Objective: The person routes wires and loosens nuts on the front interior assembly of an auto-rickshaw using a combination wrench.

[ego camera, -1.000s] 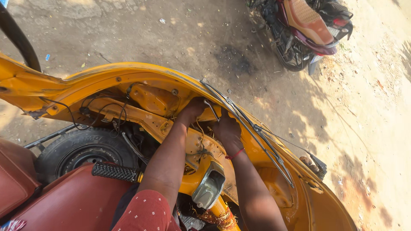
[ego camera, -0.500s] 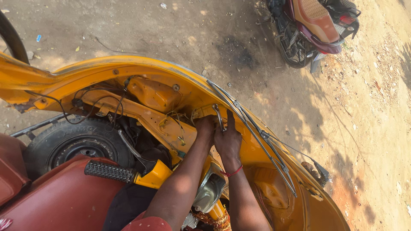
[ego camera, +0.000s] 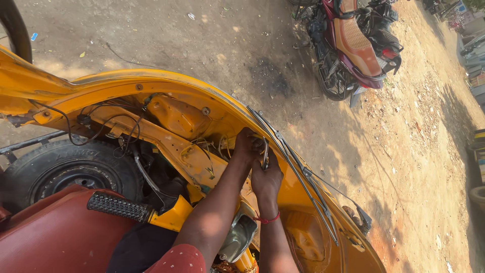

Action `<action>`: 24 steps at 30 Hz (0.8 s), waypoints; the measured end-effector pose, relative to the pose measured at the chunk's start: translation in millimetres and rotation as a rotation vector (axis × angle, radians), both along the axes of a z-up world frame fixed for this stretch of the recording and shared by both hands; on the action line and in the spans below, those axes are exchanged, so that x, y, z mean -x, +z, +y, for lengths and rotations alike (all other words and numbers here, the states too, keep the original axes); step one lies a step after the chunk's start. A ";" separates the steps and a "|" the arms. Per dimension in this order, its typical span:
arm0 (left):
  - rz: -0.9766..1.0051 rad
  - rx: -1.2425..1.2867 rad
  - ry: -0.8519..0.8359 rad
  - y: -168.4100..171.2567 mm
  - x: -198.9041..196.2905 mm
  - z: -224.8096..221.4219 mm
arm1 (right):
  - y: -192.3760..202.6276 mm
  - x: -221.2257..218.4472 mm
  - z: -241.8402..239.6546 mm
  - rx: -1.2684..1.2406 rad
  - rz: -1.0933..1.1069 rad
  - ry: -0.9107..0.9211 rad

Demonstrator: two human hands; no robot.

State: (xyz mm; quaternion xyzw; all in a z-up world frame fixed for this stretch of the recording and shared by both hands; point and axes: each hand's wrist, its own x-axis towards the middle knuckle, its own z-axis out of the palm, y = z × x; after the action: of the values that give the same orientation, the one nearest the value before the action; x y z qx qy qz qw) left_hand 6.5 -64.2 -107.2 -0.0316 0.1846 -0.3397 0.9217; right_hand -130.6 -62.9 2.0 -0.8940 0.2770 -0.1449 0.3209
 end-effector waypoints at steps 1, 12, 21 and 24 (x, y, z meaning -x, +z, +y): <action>-0.043 -0.125 -0.025 -5.8 -5.7 -3.8 | 2.0 -5.0 1.7 0.063 0.006 0.077; -0.163 -0.235 -0.056 -41.7 -25.0 -9.5 | 19.1 -54.0 4.5 0.342 0.471 0.228; -0.190 -0.099 0.056 -83.1 -34.0 -41.6 | 27.9 -57.8 5.5 0.393 0.617 0.183; -0.107 -0.108 0.037 -96.8 -37.3 -45.2 | 27.9 -57.7 7.2 0.392 0.598 0.197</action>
State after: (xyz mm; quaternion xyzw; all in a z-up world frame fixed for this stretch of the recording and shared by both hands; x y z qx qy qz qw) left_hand 43.8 -109.5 -204.0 0.0331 0.1526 -0.3133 0.9367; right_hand -72.9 -55.7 30.0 -0.9638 0.2380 0.1039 0.0611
